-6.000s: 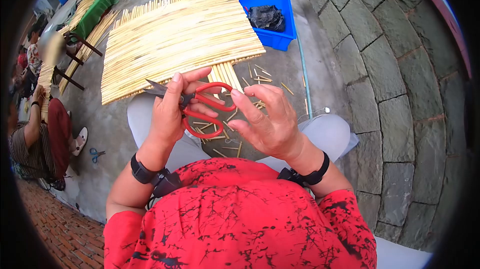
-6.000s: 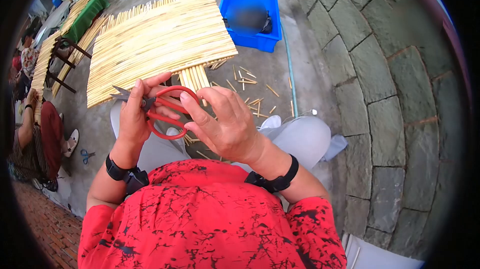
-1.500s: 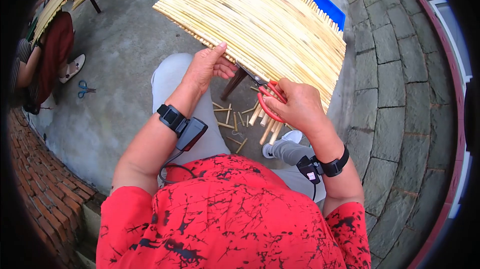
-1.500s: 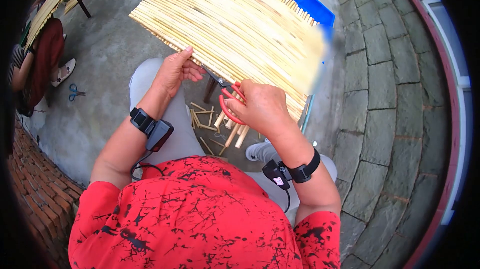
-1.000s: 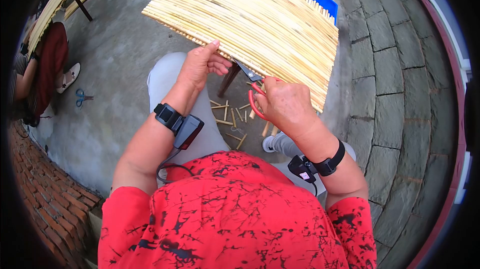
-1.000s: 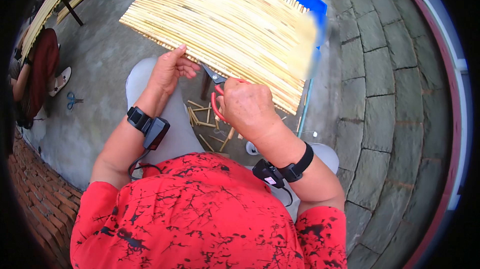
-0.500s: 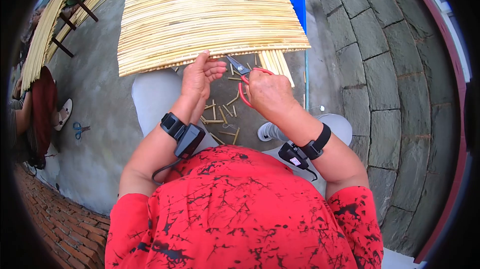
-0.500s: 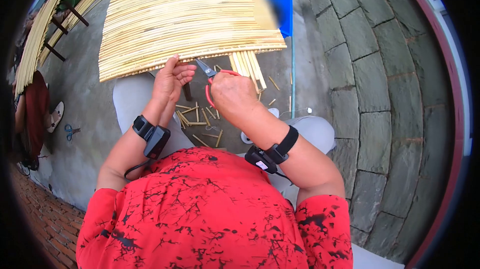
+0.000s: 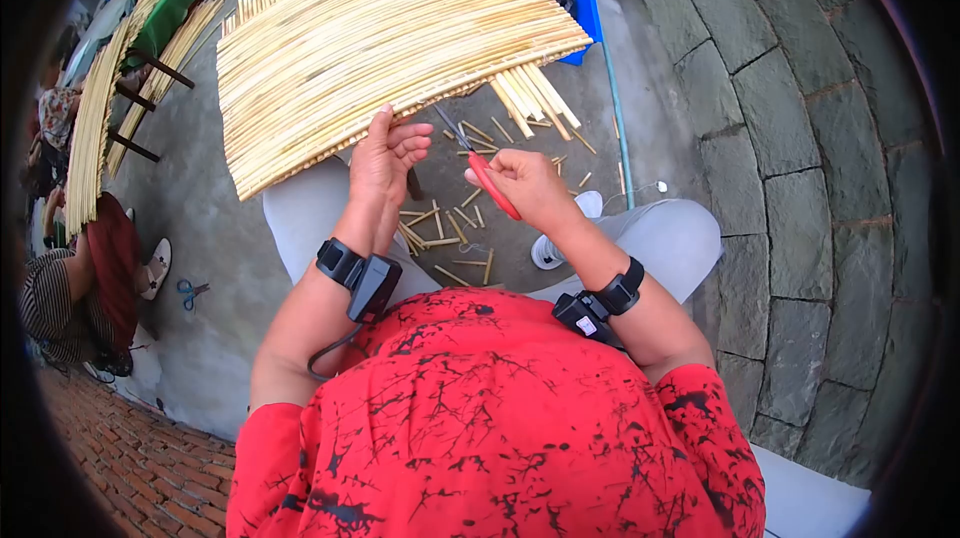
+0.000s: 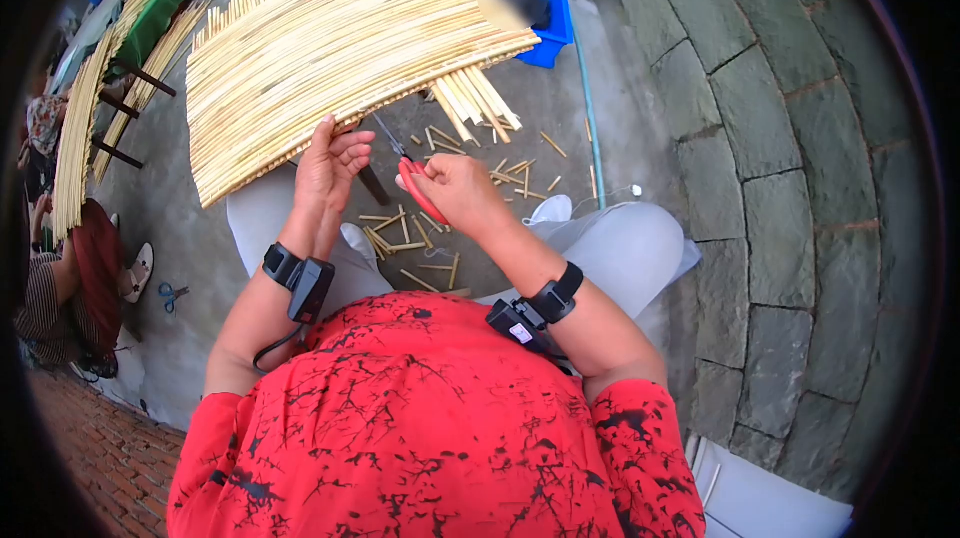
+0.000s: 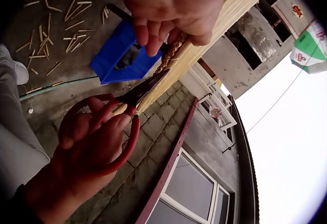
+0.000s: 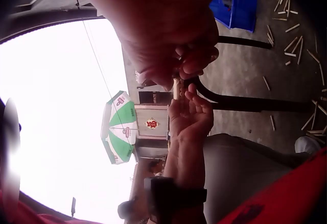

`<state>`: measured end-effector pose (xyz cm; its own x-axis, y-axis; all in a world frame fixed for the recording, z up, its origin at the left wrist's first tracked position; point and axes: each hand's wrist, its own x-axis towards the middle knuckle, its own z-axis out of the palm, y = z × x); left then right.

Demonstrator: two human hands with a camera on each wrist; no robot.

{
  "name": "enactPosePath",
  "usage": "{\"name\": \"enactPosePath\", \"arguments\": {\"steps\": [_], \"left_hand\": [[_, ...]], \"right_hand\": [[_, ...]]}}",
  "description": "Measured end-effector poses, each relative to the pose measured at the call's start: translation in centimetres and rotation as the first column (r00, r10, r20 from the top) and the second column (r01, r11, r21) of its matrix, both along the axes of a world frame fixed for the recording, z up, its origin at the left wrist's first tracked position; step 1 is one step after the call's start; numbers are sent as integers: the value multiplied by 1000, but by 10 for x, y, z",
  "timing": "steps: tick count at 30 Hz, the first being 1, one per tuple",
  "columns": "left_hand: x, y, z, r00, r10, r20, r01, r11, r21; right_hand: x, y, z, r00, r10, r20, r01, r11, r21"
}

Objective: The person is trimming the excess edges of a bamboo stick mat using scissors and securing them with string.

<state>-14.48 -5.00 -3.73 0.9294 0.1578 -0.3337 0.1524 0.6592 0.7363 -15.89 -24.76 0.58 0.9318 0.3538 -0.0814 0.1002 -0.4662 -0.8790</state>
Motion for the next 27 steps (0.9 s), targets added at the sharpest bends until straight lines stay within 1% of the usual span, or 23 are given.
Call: {"name": "enactPosePath", "arguments": {"steps": [1, 2, 3, 4, 6, 7, 9, 10, 12, 13, 15, 19, 24, 27], "left_hand": [[0, 0, 1, 1000, 3, 1, -3, 1000, 0], [-1, 0, 2, 1000, 8, 1, -8, 1000, -2], [-2, 1, 2, 1000, 5, -2, -5, 1000, 6], [-2, 1, 4, 1000, 6, -3, -6, 1000, 7], [-2, 0, 4, 1000, 7, -10, -7, 1000, 10], [-2, 0, 3, 1000, 4, 1, -4, 1000, 10], [-2, 1, 1, 1000, -1, 9, 1, 1000, 13], [-2, 2, 1, 1000, -6, 13, 6, 1000, 12], [-2, 3, 0, 1000, -13, 13, 13, 1000, 14], [-2, 4, -1, 1000, -17, 21, 17, 1000, 9], [-2, 4, -2, 999, -22, 25, 22, 1000, 7], [-3, 4, 0, 999, -23, 37, 23, 1000, 3], [-3, 4, 0, 999, -26, 47, 26, 1000, -10], [-2, 4, -1, 999, -27, 45, 27, 1000, -9]], "right_hand": [[0, 0, -4, 1000, -5, -3, 5, 1000, 10], [-1, 2, -2, 983, -12, -182, 32, 994, 106], [-2, 4, 0, 934, -1, -356, 75, 978, 195], [-1, 5, 0, 933, -2, -360, 79, 976, 201], [0, 5, -2, 874, 76, -481, 130, 915, 381], [1, 5, -3, 871, 75, -486, 135, 914, 383], [2, 5, -5, 829, 143, -541, 191, 836, 514], [1, 6, -7, 827, 143, -544, 195, 835, 515], [0, 7, -9, 790, 192, -582, 226, 791, 568], [0, 8, -10, 789, 192, -584, 229, 790, 569], [-2, 9, -12, 780, 223, -584, 239, 757, 608], [-2, 10, -12, 772, 218, -597, 253, 757, 603], [-1, 9, -11, 752, 242, -613, 289, 716, 636], [-2, 8, -13, 759, 243, -604, 284, 711, 643]]}}
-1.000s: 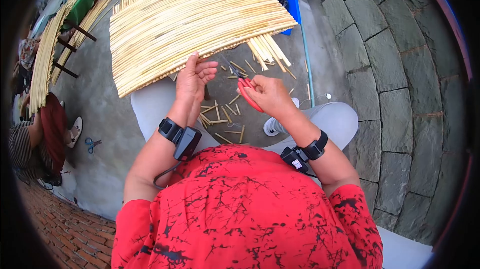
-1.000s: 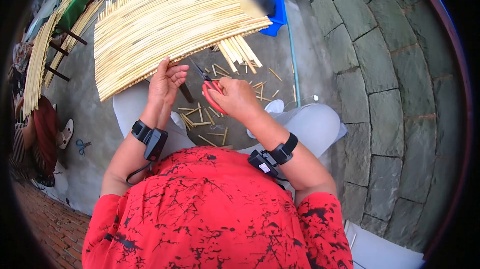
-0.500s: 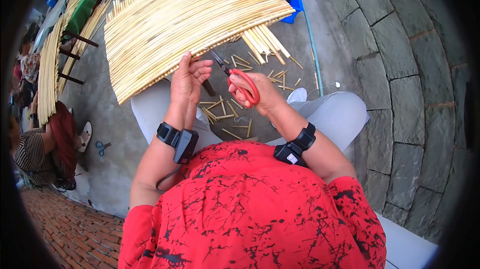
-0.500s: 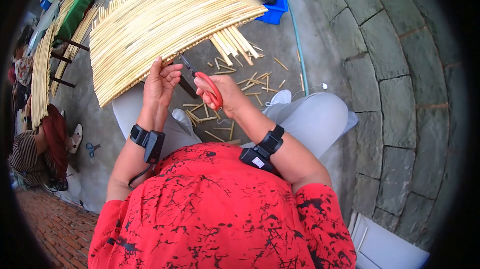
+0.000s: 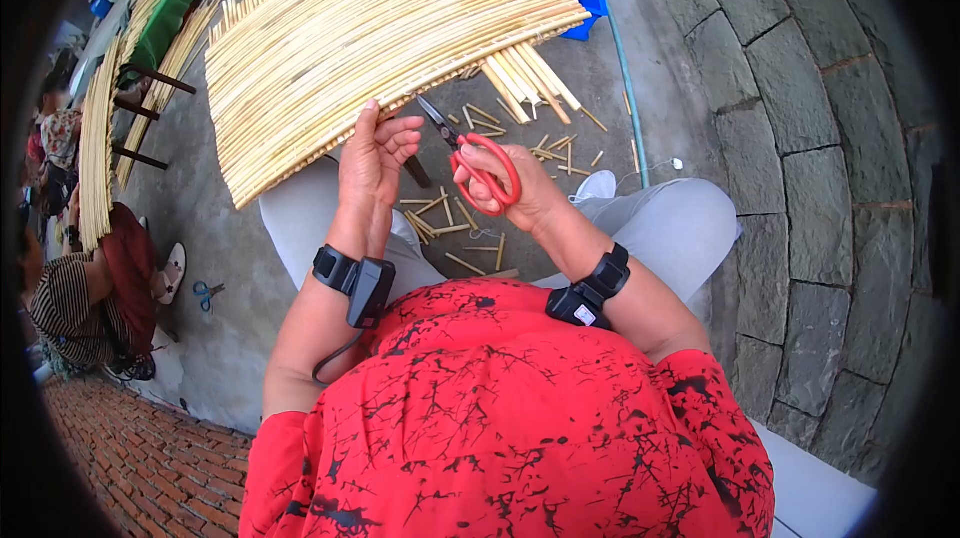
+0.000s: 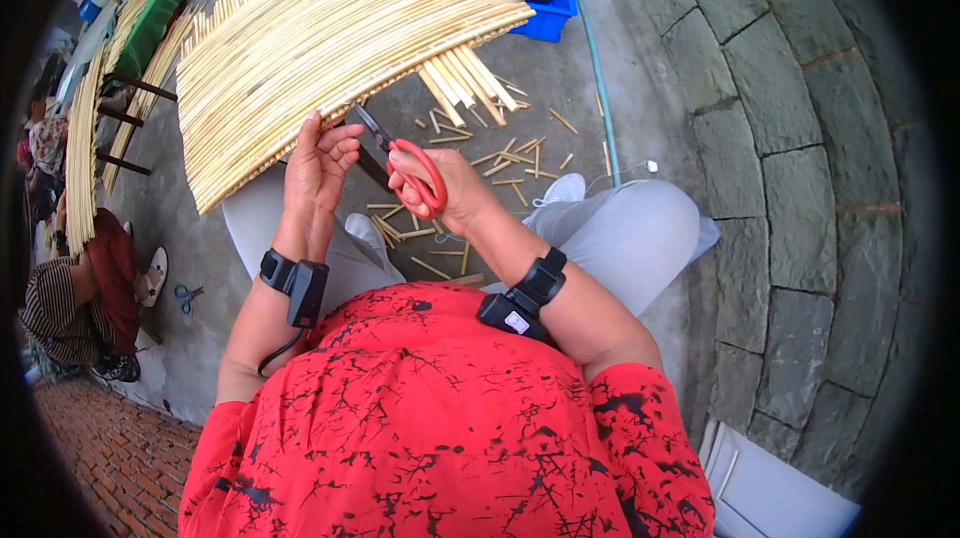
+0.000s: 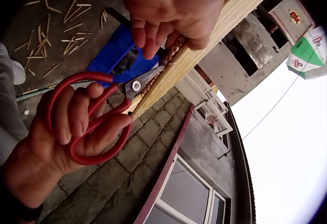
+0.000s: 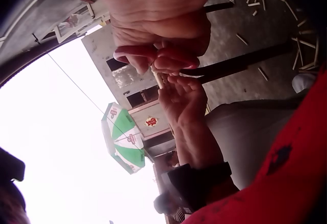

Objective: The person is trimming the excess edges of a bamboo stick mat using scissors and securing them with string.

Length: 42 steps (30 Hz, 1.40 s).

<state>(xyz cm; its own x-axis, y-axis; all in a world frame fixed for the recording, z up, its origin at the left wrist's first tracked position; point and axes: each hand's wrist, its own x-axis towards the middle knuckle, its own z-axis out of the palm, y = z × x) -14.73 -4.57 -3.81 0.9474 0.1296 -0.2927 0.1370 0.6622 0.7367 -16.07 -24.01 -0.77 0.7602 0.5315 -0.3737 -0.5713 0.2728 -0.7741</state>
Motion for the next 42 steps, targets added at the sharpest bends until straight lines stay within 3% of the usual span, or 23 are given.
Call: {"name": "enactPosePath", "arguments": {"steps": [10, 14, 16, 20, 22, 35, 42], "left_hand": [[0, -2, 0, 1000, 8, -13, -8, 1000, 11], [0, -2, 1, 999, 27, -19, -27, 1000, 9], [1, -1, 2, 999, 28, -45, -28, 1000, -7], [1, -2, 3, 998, 38, -43, -39, 999, -22], [1, -3, 6, 998, 38, -57, -39, 999, -23], [0, -4, 4, 999, 25, -34, -25, 1000, 5], [0, -3, 5, 999, 10, -36, -10, 1000, 5]], "right_hand": [[-1, 9, -3, 999, 7, -34, -4, 997, 72], [1, 10, -3, 1000, 25, 2, -25, 999, 27], [2, 13, -1, 995, 3, 96, 12, 987, -163], [3, 16, -4, 981, 48, 186, 10, 954, -298], [3, 15, 1, 952, 99, 289, 46, 890, -454], [-2, 6, -1, 916, 149, 372, 78, 843, -532], [-1, 9, -10, 913, 121, 390, 94, 867, -489]]}}
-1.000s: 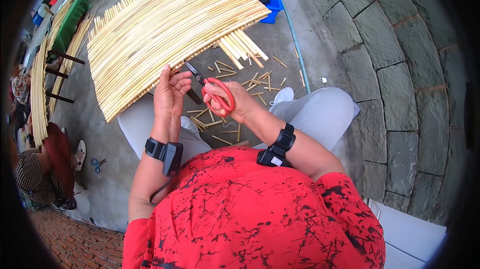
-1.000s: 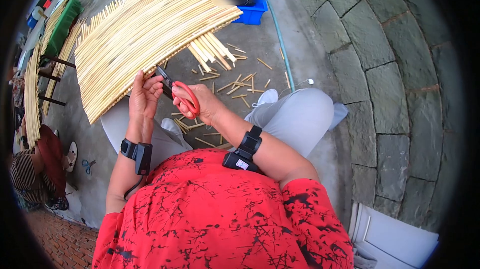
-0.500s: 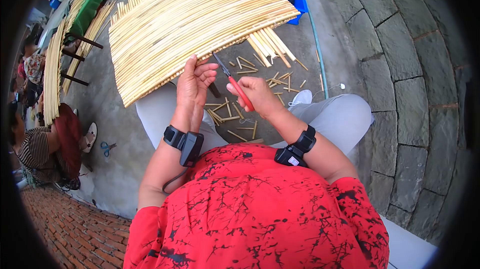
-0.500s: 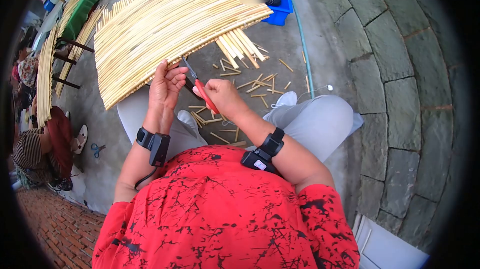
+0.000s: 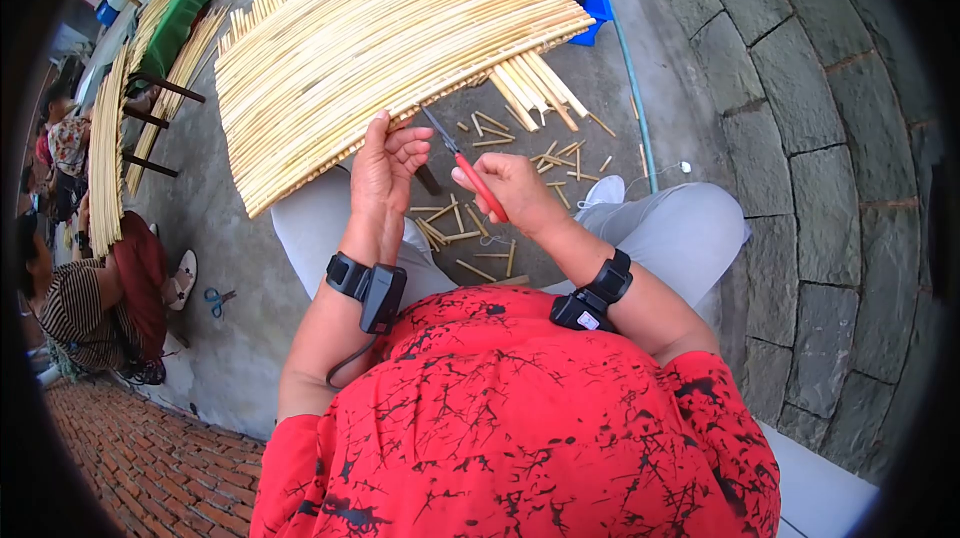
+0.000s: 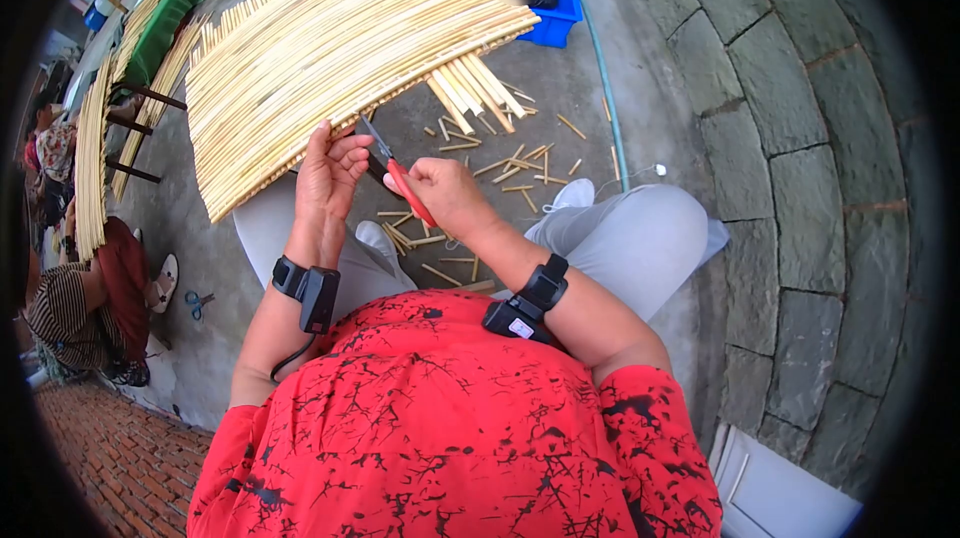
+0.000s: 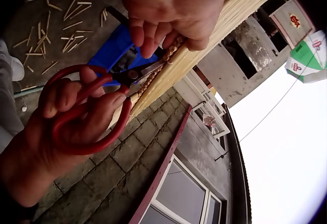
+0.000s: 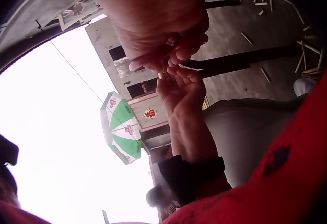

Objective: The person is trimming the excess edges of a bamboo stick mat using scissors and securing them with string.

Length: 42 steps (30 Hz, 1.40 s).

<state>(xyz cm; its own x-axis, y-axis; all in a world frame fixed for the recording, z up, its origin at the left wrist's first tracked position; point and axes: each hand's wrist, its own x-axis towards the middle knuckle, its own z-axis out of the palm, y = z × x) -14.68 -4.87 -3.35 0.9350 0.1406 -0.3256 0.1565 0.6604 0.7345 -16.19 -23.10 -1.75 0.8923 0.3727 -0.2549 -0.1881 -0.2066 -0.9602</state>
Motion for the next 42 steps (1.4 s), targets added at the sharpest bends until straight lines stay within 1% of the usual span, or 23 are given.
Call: {"name": "enactPosePath", "arguments": {"steps": [3, 5, 6, 8, 9, 11, 12, 14, 15, 17, 18, 20, 21, 23, 24, 26, 27, 29, 33, 35, 36, 38, 42], "left_hand": [[0, -1, 0, 1000, 12, -9, -12, 1000, 6], [1, 1, 0, 999, 21, -46, -20, 1000, 10], [2, 0, 1, 999, 20, -48, -20, 1000, 10], [3, 0, 2, 996, 40, -77, -40, 999, -2], [2, 0, 2, 996, 40, -79, -41, 999, -2], [3, 0, 3, 996, 35, -83, -36, 999, -2], [3, 0, 3, 996, 32, -85, -33, 999, -2], [3, 1, 3, 997, 27, -73, -27, 1000, -5], [3, 1, 3, 997, 27, -71, -27, 1000, -5], [3, 2, 4, 997, 21, -74, -20, 1000, 12], [2, 3, 4, 997, 36, -75, -35, 999, 11], [0, 3, 4, 998, 22, -61, -21, 999, 25], [-1, 4, 4, 997, 34, -63, -32, 999, 24], [-1, 5, 4, 998, 27, -53, -25, 999, 40], [-2, 5, 4, 998, 32, -52, -30, 999, 36], [-2, 4, 5, 998, 39, -57, -37, 999, 31], [-2, 4, 4, 998, 43, -56, -41, 999, 26], [-3, 5, 3, 997, 50, -64, -49, 998, 29], [-3, 7, 5, 996, 50, -76, -49, 999, 25], [-3, 8, 2, 998, 27, -56, -26, 1000, 16], [-3, 8, 2, 998, 29, -57, -28, 999, 15], [-3, 8, 0, 999, 28, -42, -27, 1000, 11], [-3, 8, 1, 999, 31, -42, -31, 999, 13]], "right_hand": [[2, 1, -3, 1000, -5, 17, 5, 999, -43], [3, 2, -1, 996, -2, 85, 7, 998, -60], [5, 1, 3, 997, -3, 83, 8, 998, -61], [12, -4, 14, 942, 111, 317, -25, 965, -262], [14, -3, 17, 943, 111, 315, -26, 965, -263], [19, 0, 23, 915, 135, 379, 3, 940, -342], [20, 0, 29, 917, 133, 377, 5, 940, -342], [22, 1, 41, 893, 212, 396, 7, 875, -484], [24, -1, 44, 893, 212, 398, 8, 875, -484], [27, -10, 51, 849, 276, 451, 26, 830, -557], [27, -15, 62, 845, 289, 450, 13, 830, -558], [29, -27, 85, 797, 460, 391, -11, 658, -753], [30, -31, 86, 792, 470, 389, -19, 657, -754], [33, -35, 88, 625, 579, 524, 81, 620, -781], [35, -34, 88, 622, 584, 522, 78, 617, -783], [41, -33, 88, 539, 663, 519, 88, 569, -818], [44, -32, 88, 535, 668, 517, 86, 565, -820], [49, -30, 85, 457, 712, 533, 93, 558, -824], [60, -28, 76, 416, 714, 563, 95, 582, -808], [64, -28, 76, 413, 743, 526, 109, 533, -839], [65, -27, 77, 413, 745, 525, 107, 533, -840], [69, -27, 81, 428, 768, 476, 83, 491, -867], [76, -29, 85, 391, 775, 496, 61, 516, -854]]}}
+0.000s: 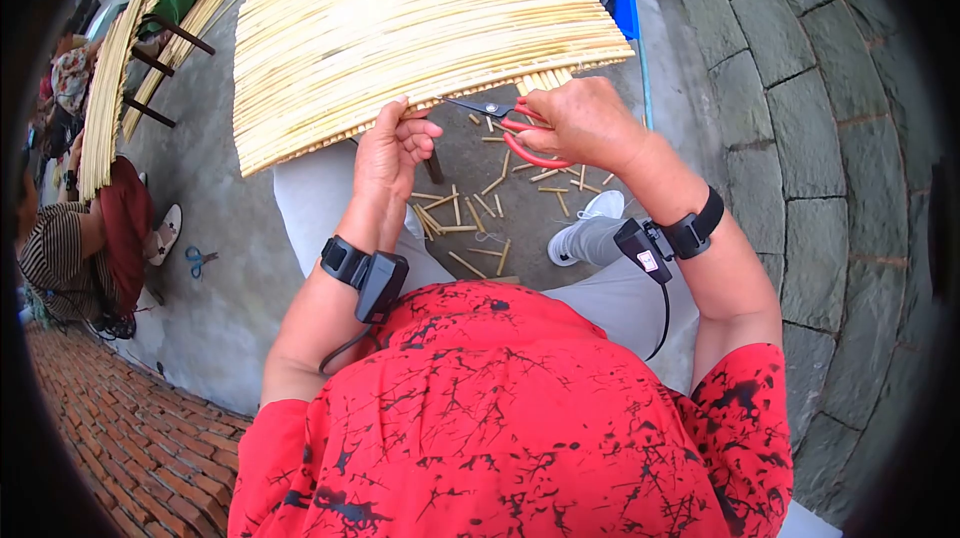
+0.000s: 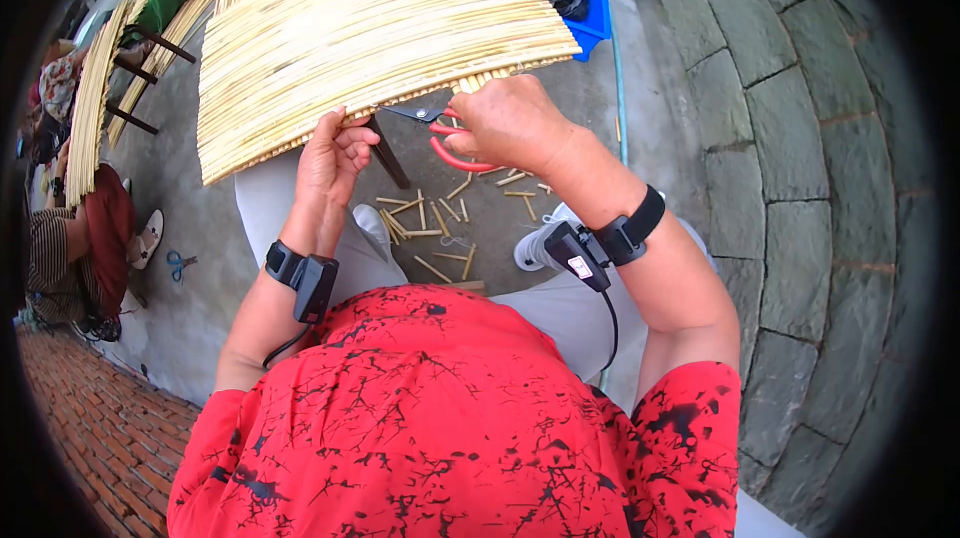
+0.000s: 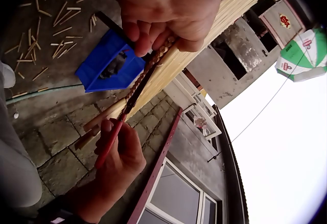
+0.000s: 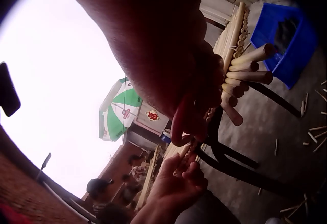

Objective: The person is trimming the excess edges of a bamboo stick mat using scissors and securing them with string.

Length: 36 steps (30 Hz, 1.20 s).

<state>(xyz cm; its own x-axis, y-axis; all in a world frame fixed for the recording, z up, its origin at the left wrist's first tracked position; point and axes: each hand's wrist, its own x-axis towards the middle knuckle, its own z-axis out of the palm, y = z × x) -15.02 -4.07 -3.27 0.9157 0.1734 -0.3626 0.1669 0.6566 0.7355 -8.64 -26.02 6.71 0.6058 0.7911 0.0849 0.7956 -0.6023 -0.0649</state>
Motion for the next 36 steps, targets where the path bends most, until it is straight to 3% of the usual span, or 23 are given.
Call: {"name": "enactPosePath", "arguments": {"steps": [6, 11, 24, 29, 32, 36], "left_hand": [[-1, 0, -1, 1000, 2, -3, -2, 1000, 16], [-1, 0, 1, 1000, -7, 1, 7, 1000, 20], [-1, -2, -1, 1000, 10, -16, -9, 999, 38], [-1, -1, -1, 1000, 15, -11, -14, 999, 47], [0, -2, -1, 1000, 22, -7, -21, 998, 53], [1, -2, -1, 999, 33, -2, -33, 999, 42]], "right_hand": [[3, -6, 12, 998, 60, 19, -59, 997, -47], [6, -1, 10, 987, 148, 56, -151, 987, 52], [15, -4, 3, 997, 79, 11, -80, 996, 42], [10, -7, 16, 998, 32, 58, -26, 995, -101], [5, -5, 17, 995, 75, 59, -77, 996, 33], [6, -1, 8, 993, 93, 71, -94, 995, 21]]}}
